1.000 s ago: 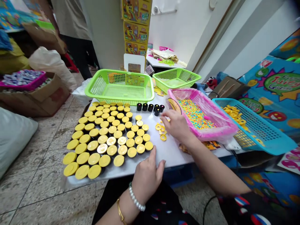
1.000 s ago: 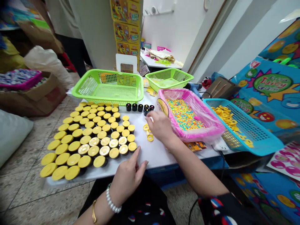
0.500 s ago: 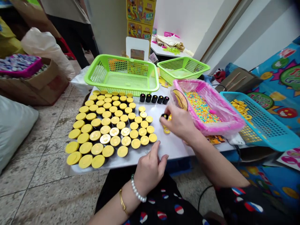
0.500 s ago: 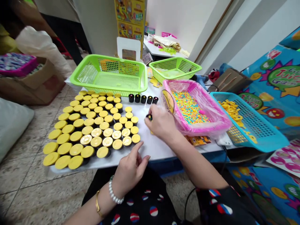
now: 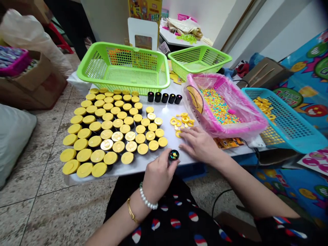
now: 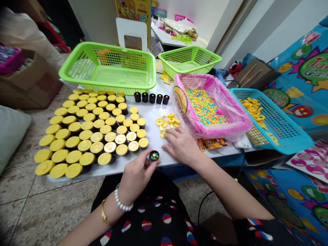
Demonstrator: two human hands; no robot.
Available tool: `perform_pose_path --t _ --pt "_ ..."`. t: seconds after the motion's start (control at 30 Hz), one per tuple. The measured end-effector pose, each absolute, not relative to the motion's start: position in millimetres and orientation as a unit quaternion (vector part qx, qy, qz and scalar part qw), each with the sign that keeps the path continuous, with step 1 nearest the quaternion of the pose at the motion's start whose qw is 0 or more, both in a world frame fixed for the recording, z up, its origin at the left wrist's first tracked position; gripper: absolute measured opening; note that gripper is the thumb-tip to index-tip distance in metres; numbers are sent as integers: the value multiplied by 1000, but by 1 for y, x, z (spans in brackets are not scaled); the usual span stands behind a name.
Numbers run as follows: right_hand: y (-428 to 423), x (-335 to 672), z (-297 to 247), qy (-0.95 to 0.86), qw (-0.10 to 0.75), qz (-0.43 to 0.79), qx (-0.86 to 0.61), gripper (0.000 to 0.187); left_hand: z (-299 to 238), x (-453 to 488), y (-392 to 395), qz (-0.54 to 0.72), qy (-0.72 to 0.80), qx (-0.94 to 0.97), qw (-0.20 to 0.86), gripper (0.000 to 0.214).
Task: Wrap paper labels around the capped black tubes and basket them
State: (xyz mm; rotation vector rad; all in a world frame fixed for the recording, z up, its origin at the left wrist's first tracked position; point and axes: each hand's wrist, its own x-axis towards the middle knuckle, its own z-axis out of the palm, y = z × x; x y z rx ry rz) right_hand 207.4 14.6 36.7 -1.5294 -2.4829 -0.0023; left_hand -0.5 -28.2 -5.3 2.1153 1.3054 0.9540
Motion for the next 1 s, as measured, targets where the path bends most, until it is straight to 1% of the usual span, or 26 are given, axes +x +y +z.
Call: perform_pose_path --t 0.07,0.13,0.27,0.3,0.33,0.4,0.43,0.5,0.6,0.7,0.8,0.87,0.93,1.0 --pt "1 208 34 -845 110 -15 -522 31 -7 -1 -29 355 476 771 230 26" --pt "-15 207 35 -844 102 -16 -527 35 -7 -1 -29 358 475 772 225 29" --pt "-36 210 31 -864 78 5 -498 58 -6 0 -27 351 476 773 231 29" --pt "-40 212 26 -870 86 10 -485 58 -6 0 -26 350 476 772 234 28" --pt "-43 213 22 -875 104 14 -472 52 -5 1 -25 351 477 770 236 28" --pt "-49 215 13 -884 154 32 -440 30 -4 1 -24 351 481 767 238 27" --pt "-52 215 10 -887 184 55 -420 24 -4 2 -24 348 484 766 239 27" --pt "-57 211 12 -873 246 138 -397 25 -3 2 -25 340 490 767 236 27" --pt "-54 200 27 -779 317 297 -453 25 -3 2 -25 324 486 778 230 28" --pt "-41 192 41 -634 343 443 -532 33 -3 2 -24 321 477 784 233 30" --pt "-27 188 42 -533 331 569 -532 44 -2 1 -23 322 473 781 250 31" --pt "-20 186 39 -527 327 582 -526 38 -1 1 -22 319 470 779 267 33" --pt "-16 185 37 -539 338 563 -528 29 0 0 -22 313 469 777 279 33" --pt "-14 183 36 -544 342 553 -530 25 0 0 -22 307 471 776 285 32"
